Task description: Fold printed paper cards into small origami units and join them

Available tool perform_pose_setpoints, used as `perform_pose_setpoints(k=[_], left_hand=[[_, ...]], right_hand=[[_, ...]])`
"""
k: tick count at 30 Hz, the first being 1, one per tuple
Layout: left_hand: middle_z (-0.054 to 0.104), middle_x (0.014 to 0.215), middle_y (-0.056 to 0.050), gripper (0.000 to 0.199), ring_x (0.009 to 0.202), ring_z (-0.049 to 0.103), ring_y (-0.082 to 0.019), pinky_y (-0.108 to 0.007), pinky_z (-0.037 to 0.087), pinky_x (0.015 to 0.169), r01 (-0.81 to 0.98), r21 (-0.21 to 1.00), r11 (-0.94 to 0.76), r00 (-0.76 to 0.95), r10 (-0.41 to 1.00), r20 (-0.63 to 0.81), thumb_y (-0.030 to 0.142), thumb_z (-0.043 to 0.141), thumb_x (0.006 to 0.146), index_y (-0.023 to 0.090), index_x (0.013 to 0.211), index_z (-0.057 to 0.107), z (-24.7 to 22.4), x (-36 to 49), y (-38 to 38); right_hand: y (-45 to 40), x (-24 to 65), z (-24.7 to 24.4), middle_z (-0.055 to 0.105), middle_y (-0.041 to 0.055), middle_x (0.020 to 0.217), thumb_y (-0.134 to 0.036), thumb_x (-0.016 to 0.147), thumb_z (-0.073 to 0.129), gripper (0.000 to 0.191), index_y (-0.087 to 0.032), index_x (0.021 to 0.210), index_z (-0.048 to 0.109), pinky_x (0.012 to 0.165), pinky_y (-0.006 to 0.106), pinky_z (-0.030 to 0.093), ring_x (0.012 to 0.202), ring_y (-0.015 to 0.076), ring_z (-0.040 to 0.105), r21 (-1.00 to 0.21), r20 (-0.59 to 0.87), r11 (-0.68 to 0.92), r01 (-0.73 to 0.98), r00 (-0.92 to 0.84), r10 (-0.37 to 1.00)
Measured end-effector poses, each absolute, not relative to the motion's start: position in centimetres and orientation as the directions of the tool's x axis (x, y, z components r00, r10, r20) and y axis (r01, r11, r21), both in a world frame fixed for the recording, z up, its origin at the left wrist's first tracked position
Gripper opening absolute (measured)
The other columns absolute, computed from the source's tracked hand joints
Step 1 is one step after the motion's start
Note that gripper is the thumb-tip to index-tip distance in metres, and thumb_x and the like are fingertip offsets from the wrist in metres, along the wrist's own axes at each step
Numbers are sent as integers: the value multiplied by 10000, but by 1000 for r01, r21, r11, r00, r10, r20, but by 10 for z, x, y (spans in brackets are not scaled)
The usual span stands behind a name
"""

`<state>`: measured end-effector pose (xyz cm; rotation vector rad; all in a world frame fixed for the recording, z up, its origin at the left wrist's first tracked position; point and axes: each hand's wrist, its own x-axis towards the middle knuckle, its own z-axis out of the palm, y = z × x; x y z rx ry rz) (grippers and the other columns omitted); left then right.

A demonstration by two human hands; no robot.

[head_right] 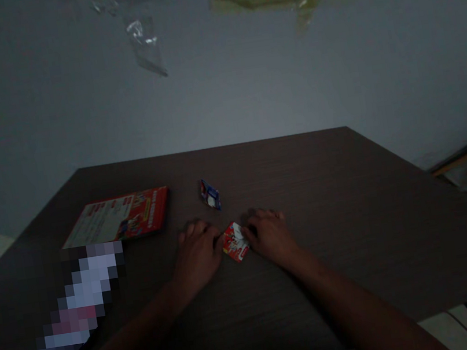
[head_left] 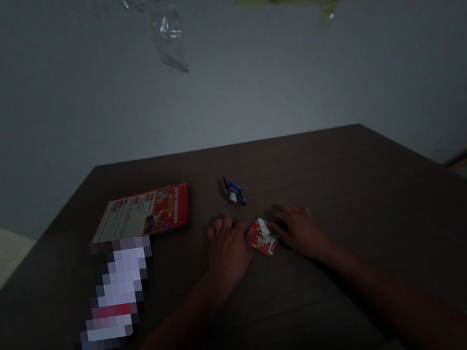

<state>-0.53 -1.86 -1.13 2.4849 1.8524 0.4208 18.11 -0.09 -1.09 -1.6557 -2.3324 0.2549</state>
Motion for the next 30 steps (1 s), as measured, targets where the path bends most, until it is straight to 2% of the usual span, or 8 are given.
perform_pose_setpoints(k=[12, 22, 30], left_hand=[[572, 922, -87, 234, 928, 485, -264, -405, 366, 747, 938, 209, -278, 248, 955, 161, 341, 470, 877, 188, 810, 634, -9, -8, -16], [578, 971, -85, 277, 973, 470, -246, -379, 339, 786, 954, 183, -238, 224, 970, 93, 366, 441, 891, 177, 847, 639, -6, -6, -15], [570, 986, -96, 308, 976, 468, -255, -379, 336, 781, 956, 179, -233, 227, 972, 56, 378, 419, 895, 171, 843, 641, -4, -5, -13]], right_hand=[[-1, 179, -10, 618, 75, 898, -389, 913, 416, 314, -193, 797, 632, 762, 380, 313, 879, 229, 567, -258, 71, 296, 920, -287, 955], [-2, 177, -7, 614, 66, 886, -366, 910, 416, 306, -183, 781, 625, 739, 352, 294, 848, 205, 559, -254, 41, 273, 928, -272, 961], [-3, 174, -5, 625, 64, 910, -367, 898, 431, 286, -190, 801, 635, 760, 360, 282, 901, 221, 564, -245, 35, 244, 938, -243, 969]])
